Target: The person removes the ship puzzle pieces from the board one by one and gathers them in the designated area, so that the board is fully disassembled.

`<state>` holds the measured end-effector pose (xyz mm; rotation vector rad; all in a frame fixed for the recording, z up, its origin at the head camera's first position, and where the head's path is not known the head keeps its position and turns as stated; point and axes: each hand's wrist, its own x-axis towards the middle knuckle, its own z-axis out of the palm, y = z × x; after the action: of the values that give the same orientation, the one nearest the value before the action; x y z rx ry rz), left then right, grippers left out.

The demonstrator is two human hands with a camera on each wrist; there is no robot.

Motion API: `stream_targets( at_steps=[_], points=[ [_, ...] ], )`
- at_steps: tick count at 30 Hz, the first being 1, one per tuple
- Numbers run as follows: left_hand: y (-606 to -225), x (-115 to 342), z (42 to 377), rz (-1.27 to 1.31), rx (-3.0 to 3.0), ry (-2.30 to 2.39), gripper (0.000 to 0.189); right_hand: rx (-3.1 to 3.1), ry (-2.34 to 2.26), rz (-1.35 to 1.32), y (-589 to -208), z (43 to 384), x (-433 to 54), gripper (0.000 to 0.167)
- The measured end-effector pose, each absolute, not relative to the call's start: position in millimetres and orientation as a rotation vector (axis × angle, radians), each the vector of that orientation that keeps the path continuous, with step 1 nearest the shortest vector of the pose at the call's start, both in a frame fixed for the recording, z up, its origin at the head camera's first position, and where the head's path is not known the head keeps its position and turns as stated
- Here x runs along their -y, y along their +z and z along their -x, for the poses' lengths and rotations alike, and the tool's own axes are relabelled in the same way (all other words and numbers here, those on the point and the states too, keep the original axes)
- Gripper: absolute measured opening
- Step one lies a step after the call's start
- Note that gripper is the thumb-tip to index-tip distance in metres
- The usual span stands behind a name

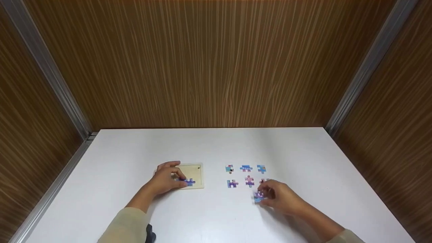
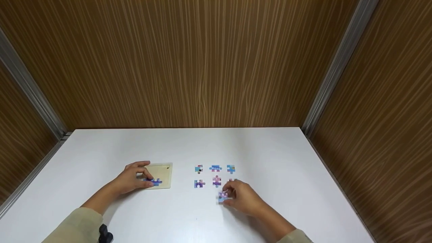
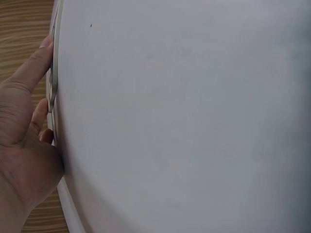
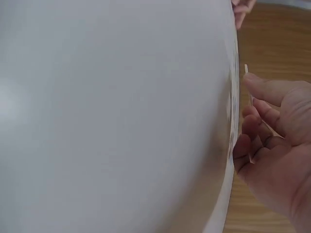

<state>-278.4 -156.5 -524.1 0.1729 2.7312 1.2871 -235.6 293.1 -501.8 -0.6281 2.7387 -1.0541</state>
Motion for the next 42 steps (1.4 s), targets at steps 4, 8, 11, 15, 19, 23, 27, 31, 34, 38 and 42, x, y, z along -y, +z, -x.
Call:
stream_targets(
  at_steps=[4, 8, 11, 15, 19, 23, 27, 31, 34, 38, 42],
  points=[
    [-523.6, 156.1, 278.4, -0.176, -2.735, 1.285, 0.016, -2.701, -1.014, 0.552, -498.8, 234.8, -306.9, 0.036],
    [-524.3, 156.3, 279.3, -0.184, -2.74, 1.28, 0.016, -2.672, -0.967, 0.503, -495.0, 236.2, -317.1, 0.033],
    [-525.1, 156.1, 279.7, -0.181, -2.743, 1.278, 0.016, -2.658, -0.938, 0.508, -493.4, 237.8, -322.5, 0.033],
    [-525.8, 155.0, 279.9, -0.178, -2.744, 1.278, 0.017, -2.626, -0.938, 0.511, -493.9, 239.7, -326.1, 0.033],
    [-525.4, 153.8, 279.4, -0.184, -2.75, 1.272, 0.018, -2.596, -0.957, 0.494, -494.5, 240.9, -327.7, 0.033],
    [-525.3, 154.5, 278.8, -0.207, -2.754, 1.271, 0.018, -2.567, -0.976, 0.534, -494.0, 241.4, -329.7, 0.034],
    [-525.2, 156.1, 279.2, -0.24, -2.751, 1.27, 0.019, -2.543, -0.992, 0.582, -493.2, 241.4, -331.4, 0.035],
    [-525.0, 158.3, 280.4, -0.245, -2.742, 1.26, 0.02, -2.578, -0.955, 0.573, -491.2, 241.2, -329.1, 0.034],
    [-525.0, 160.7, 281.5, -0.246, -2.733, 1.264, 0.023, -2.64, -0.918, 0.551, -485.5, 242.0, -322.9, 0.031],
    [-524.7, 164.4, 282.9, -0.249, -2.713, 1.274, 0.03, -2.733, -0.91, 0.582, -471.1, 245.8, -306.4, 0.027],
    [-523.6, 168.6, 283.1, -0.254, -2.695, 1.255, 0.029, -2.746, -0.95, 0.654, -453.6, 250.0, -279.6, 0.026]
  ],
)
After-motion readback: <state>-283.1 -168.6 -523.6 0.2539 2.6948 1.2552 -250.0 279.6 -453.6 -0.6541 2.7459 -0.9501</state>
